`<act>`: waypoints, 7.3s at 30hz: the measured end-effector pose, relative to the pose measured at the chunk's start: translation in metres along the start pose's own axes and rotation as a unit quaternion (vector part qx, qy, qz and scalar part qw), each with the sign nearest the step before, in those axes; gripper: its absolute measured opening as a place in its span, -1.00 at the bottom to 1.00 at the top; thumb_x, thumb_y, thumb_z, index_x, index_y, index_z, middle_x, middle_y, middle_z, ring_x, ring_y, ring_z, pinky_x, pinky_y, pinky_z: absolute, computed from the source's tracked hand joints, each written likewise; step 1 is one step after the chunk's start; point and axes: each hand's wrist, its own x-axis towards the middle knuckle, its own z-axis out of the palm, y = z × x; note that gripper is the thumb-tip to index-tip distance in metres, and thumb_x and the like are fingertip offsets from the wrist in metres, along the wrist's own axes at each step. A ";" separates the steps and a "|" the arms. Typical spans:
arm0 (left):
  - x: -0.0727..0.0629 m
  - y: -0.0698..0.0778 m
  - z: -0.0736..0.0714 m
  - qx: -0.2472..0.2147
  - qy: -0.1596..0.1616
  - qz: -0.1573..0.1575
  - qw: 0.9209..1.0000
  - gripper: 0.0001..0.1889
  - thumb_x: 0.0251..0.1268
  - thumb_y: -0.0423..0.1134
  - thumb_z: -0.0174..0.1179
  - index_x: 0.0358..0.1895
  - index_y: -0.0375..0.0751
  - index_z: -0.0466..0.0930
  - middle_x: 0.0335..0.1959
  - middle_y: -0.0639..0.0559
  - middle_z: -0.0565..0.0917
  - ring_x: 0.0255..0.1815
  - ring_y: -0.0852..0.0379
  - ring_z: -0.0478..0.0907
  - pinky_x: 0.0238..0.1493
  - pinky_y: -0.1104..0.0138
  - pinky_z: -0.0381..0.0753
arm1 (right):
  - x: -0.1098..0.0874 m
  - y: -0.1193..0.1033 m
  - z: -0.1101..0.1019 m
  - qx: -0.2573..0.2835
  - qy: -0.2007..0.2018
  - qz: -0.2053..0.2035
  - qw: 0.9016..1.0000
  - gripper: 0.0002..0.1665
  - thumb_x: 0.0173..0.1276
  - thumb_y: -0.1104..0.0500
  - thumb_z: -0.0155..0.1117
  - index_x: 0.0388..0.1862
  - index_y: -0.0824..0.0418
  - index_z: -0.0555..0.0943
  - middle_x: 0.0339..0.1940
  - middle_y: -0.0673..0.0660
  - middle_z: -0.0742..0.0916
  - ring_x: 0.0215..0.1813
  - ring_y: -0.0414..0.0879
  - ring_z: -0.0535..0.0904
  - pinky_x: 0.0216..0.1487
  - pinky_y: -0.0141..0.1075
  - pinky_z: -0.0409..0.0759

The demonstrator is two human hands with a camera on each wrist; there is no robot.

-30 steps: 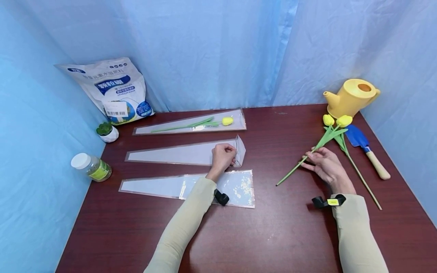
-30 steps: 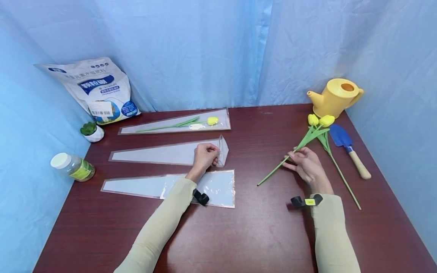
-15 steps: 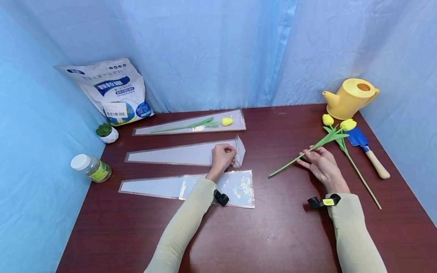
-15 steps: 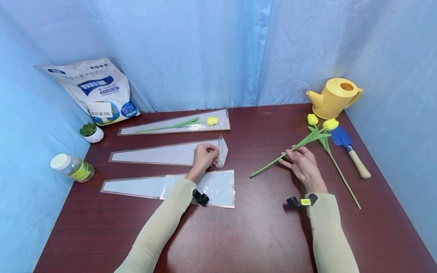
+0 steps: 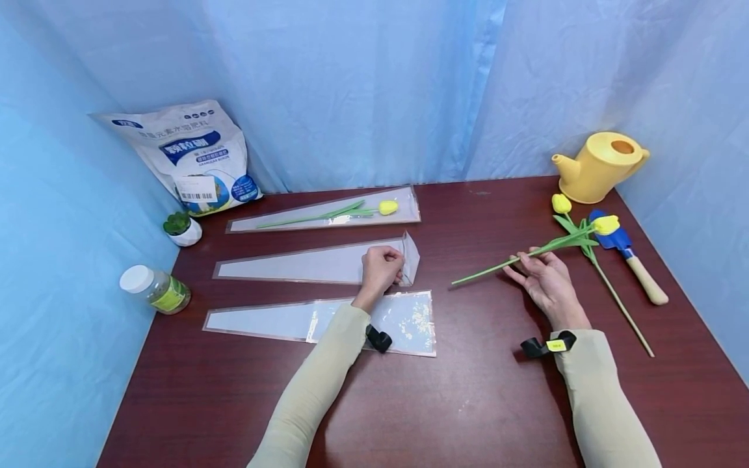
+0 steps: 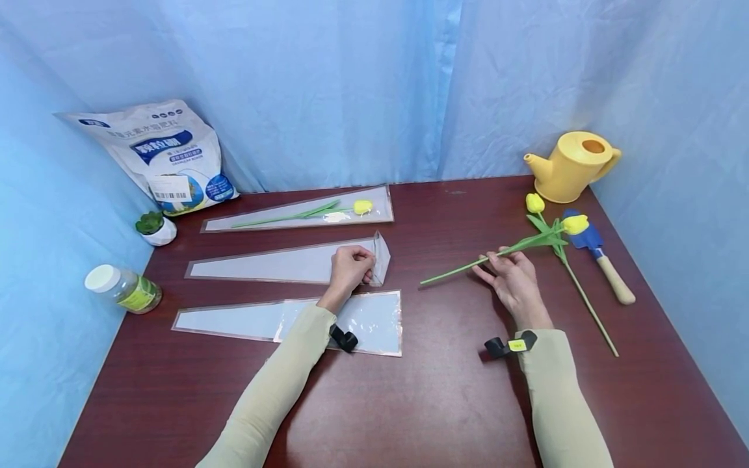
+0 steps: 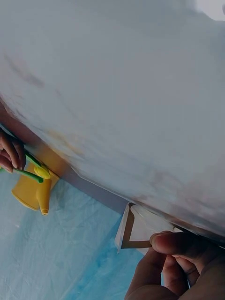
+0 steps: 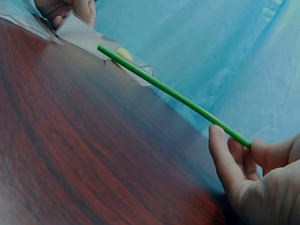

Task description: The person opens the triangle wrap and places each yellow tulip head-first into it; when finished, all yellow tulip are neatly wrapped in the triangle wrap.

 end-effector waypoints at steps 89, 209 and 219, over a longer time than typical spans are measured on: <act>-0.007 0.026 0.020 0.186 0.074 0.132 0.971 -0.86 0.08 -0.45 0.18 -0.47 -0.21 0.73 -0.61 -0.01 0.73 -0.58 0.16 0.63 -0.48 0.40 0.60 | 0.040 0.067 0.084 -0.102 0.151 -0.118 0.976 -0.75 0.46 0.49 -0.02 -0.12 0.15 0.33 -0.27 0.10 0.54 -0.10 0.01 0.70 -0.15 -0.15 0.80; -0.011 0.034 0.020 0.194 0.077 0.225 0.952 -0.88 0.12 -0.48 0.20 -0.40 -0.28 0.74 -0.60 -0.04 0.71 -0.56 0.11 0.63 -0.43 0.37 0.63 | 0.028 0.088 0.108 -0.148 0.143 -0.049 0.977 -0.76 0.49 0.03 0.18 -0.05 0.16 0.48 -0.39 -0.03 0.79 -0.31 -0.09 0.80 -0.27 -0.25 0.79; -0.011 0.034 0.021 0.188 0.084 0.236 0.950 -0.87 0.11 -0.48 0.20 -0.42 -0.26 0.74 -0.62 -0.04 0.69 -0.57 0.15 0.58 -0.46 0.41 0.57 | 0.030 0.095 0.110 -0.147 0.135 -0.037 0.979 -0.75 0.50 0.02 0.17 -0.04 0.15 0.46 -0.36 -0.03 0.79 -0.31 -0.12 0.80 -0.26 -0.26 0.79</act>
